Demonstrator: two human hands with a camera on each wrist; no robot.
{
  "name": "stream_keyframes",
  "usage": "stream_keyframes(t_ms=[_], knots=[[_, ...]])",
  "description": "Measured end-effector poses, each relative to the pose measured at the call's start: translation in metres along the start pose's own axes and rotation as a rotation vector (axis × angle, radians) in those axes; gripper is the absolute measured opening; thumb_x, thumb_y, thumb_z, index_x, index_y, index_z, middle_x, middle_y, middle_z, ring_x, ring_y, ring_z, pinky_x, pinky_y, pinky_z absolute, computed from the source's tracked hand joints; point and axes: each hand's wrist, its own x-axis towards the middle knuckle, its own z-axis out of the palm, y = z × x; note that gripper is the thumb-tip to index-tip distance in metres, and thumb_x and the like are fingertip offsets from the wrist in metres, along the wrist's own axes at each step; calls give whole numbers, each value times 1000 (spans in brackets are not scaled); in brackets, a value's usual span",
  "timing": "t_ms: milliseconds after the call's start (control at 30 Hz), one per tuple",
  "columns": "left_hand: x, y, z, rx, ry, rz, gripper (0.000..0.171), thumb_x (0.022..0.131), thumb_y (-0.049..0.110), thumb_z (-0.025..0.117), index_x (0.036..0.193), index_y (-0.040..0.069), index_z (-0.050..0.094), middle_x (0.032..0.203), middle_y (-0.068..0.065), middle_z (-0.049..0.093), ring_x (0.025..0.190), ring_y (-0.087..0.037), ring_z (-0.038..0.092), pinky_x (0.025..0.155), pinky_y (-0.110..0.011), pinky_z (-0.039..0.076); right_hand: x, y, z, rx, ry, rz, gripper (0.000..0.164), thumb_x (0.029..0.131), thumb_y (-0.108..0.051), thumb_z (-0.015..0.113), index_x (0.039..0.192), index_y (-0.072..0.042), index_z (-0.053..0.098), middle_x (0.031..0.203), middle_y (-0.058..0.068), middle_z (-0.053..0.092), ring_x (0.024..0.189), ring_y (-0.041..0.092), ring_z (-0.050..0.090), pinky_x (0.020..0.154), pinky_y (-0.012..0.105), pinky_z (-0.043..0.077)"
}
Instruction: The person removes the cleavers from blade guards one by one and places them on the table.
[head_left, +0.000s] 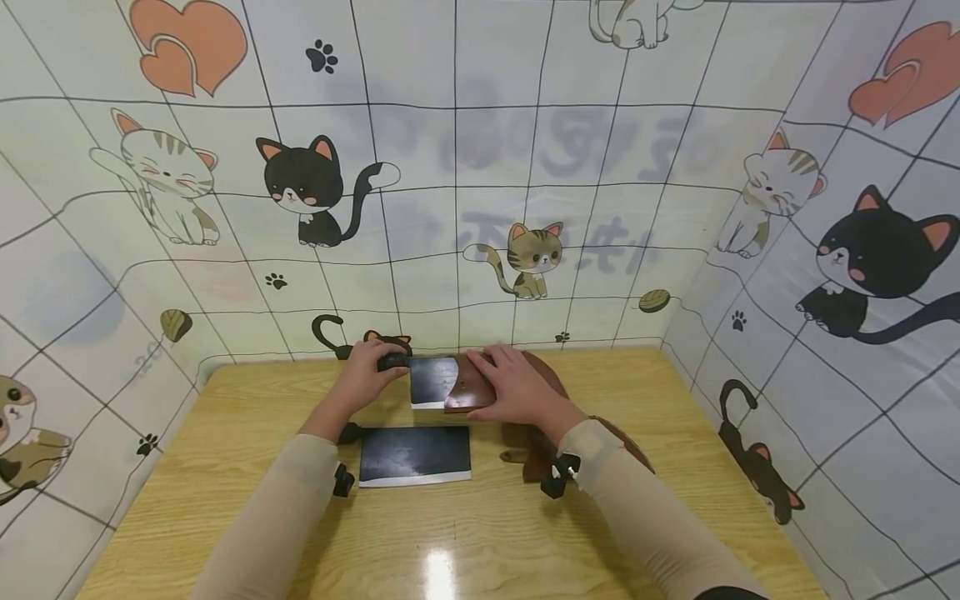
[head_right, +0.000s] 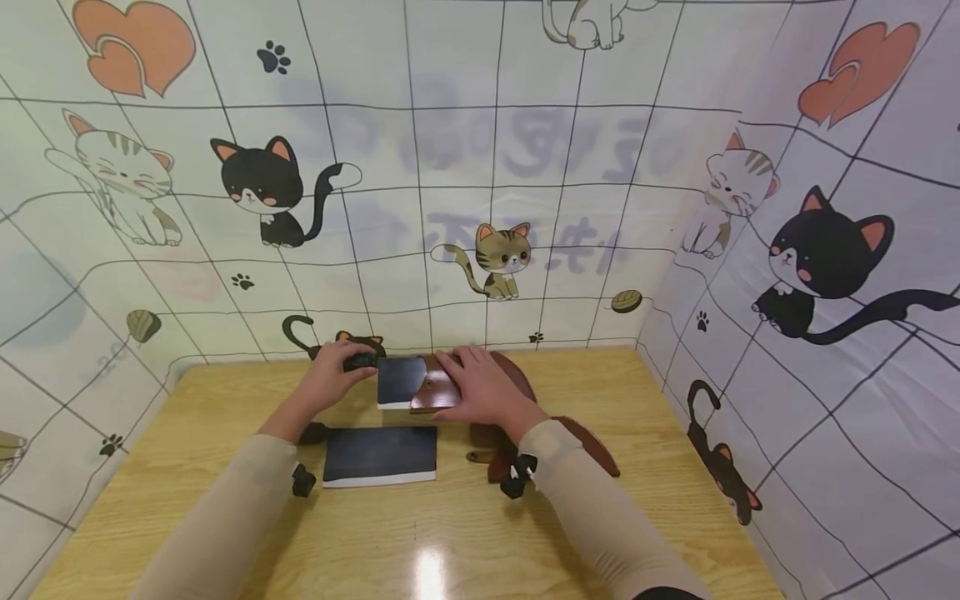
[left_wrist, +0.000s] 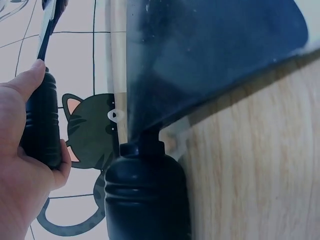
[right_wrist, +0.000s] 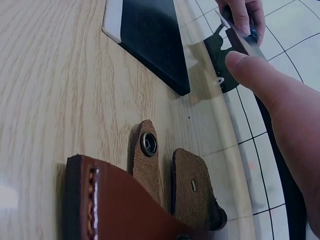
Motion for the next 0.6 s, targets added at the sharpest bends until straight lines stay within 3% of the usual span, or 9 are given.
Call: stream_keyframes(t_ms=[267, 600], knots=[[-3, 2, -2, 9, 20, 39, 41, 104, 25, 82, 138, 5, 74, 138, -22, 67, 129, -47, 56, 106, -64, 44, -1, -2, -3, 10, -8, -17, 119, 88, -82, 76, 176, -15, 33, 159, 13, 46, 145, 34, 43, 123, 54, 38], [-3, 5, -6, 4, 21, 38, 40, 104, 24, 82, 138, 5, 74, 135, -21, 68, 123, -45, 56, 100, -63, 46, -2, -1, -7, -1, -12, -38, 115, 90, -77, 76, 175, -12, 34, 162, 13, 45, 147, 33, 43, 123, 53, 38]])
